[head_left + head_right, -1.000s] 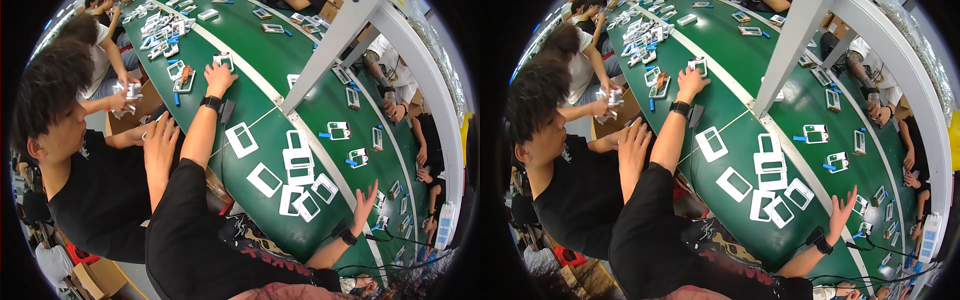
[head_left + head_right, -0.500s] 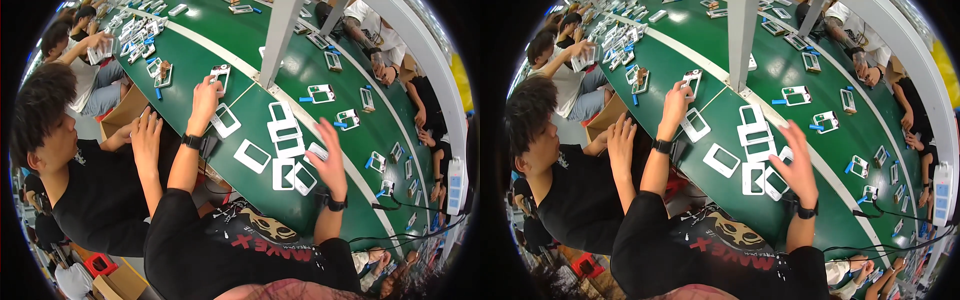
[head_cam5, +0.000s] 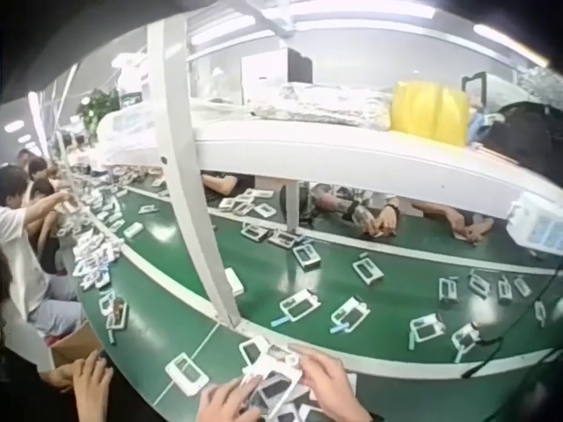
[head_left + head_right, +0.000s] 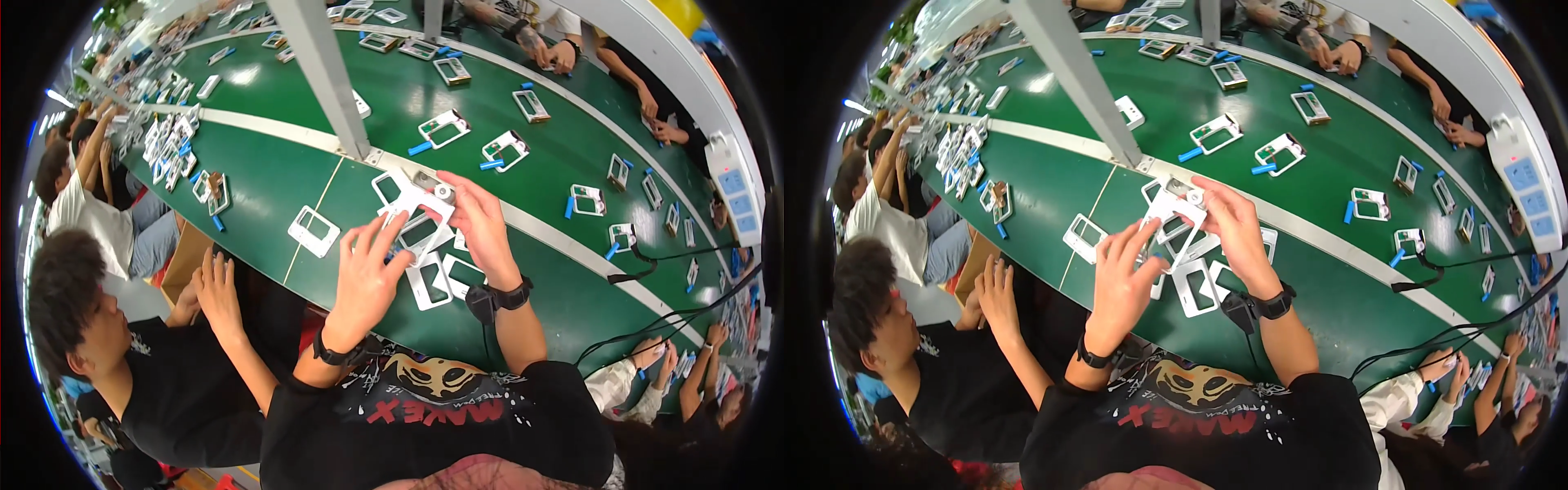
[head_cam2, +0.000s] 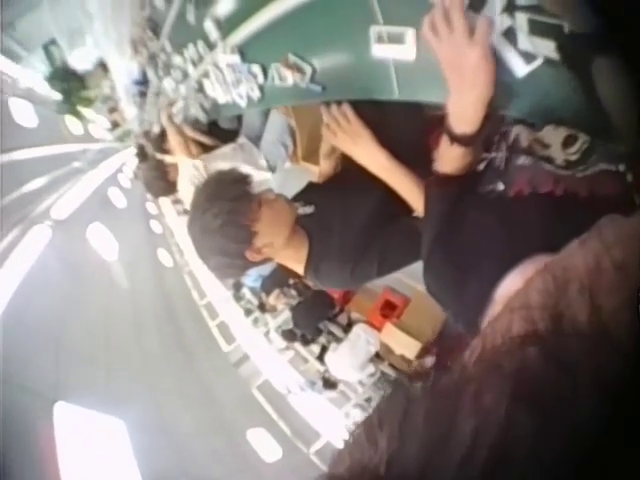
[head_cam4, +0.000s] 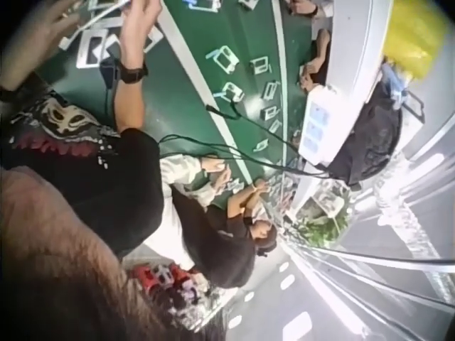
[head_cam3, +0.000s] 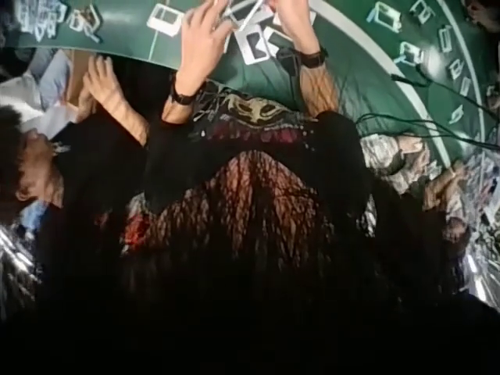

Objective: Assembling components into electronic device casings on an assembly line.

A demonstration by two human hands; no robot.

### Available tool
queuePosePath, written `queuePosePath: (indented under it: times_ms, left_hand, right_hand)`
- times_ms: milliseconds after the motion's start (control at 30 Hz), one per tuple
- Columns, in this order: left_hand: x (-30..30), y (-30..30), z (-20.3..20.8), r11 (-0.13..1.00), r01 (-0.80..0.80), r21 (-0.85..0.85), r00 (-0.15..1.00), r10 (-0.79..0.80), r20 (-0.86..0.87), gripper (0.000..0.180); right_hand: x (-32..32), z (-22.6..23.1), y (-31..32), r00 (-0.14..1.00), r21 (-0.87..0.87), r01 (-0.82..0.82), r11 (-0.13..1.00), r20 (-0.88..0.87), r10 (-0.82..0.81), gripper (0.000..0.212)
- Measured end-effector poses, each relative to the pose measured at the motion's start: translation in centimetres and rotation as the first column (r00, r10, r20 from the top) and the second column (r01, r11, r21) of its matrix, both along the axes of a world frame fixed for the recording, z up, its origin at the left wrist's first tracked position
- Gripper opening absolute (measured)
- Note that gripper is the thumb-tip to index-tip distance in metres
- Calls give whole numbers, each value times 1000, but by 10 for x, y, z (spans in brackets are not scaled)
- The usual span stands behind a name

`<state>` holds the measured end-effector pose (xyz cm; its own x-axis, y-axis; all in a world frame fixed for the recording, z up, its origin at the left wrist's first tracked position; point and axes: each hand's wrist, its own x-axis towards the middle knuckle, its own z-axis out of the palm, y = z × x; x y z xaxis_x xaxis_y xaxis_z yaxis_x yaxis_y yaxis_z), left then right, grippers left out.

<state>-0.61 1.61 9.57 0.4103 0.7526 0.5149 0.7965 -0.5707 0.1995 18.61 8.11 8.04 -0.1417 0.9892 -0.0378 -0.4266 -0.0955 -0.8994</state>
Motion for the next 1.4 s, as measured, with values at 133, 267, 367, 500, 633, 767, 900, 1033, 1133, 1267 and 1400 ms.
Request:
queuePosePath:
  times_ms: [133, 267, 367, 500, 633, 767, 900, 1033, 1133, 1267, 1400]
  left_hand:
    - [28, 6, 7, 997, 67, 45, 997, -66, -25, 16]
    - [47, 8, 13, 995, 96, 37, 995, -95, -4, 18]
    - [55, 8, 15, 994, 100, 31, 995, -101, 27, 19]
    - [60, 7, 13, 992, 122, 24, 990, -123, 69, 16]
    - [61, 6, 13, 990, 140, 17, 987, -141, 81, 16]
    - [62, 8, 12, 986, 168, 16, 981, -169, 99, 17]
    - [63, 13, 14, 981, 194, 7, 975, -193, 105, 18]
    - [63, 15, 11, 977, 213, 1, 972, -212, 100, 20]
    - [63, 14, 10, 977, 211, -1, 972, -210, 101, 22]
    - [61, 13, 11, 978, 208, -2, 973, -207, 106, 20]
    - [59, 11, 11, 976, 219, 2, 970, -218, 112, 18]
  right_hand:
    - [25, 8, -9, 994, 98, 37, 994, 100, -47, 33]
    - [39, 18, -17, 958, 235, 177, 956, 181, -222, 33]
    - [43, 21, -22, 886, 304, 238, 922, 322, -335, 33]
    - [38, 21, -24, 826, 449, 345, 824, 271, -493, 33]
    - [42, 19, -25, 713, 568, 324, 757, 380, -590, 31]
    - [42, 18, -27, 711, 586, 325, 742, 366, -600, 31]
    - [41, 25, -28, 724, 490, 364, 792, 386, -572, 29]
    - [37, 21, -26, 773, 517, 398, 758, 255, -580, 30]
    - [39, 19, -29, 718, 590, 307, 747, 371, -589, 28]
    - [38, 18, -24, 777, 670, 236, 704, 306, -551, 25]
    - [43, 16, -23, 826, 617, 206, 759, 306, -473, 24]
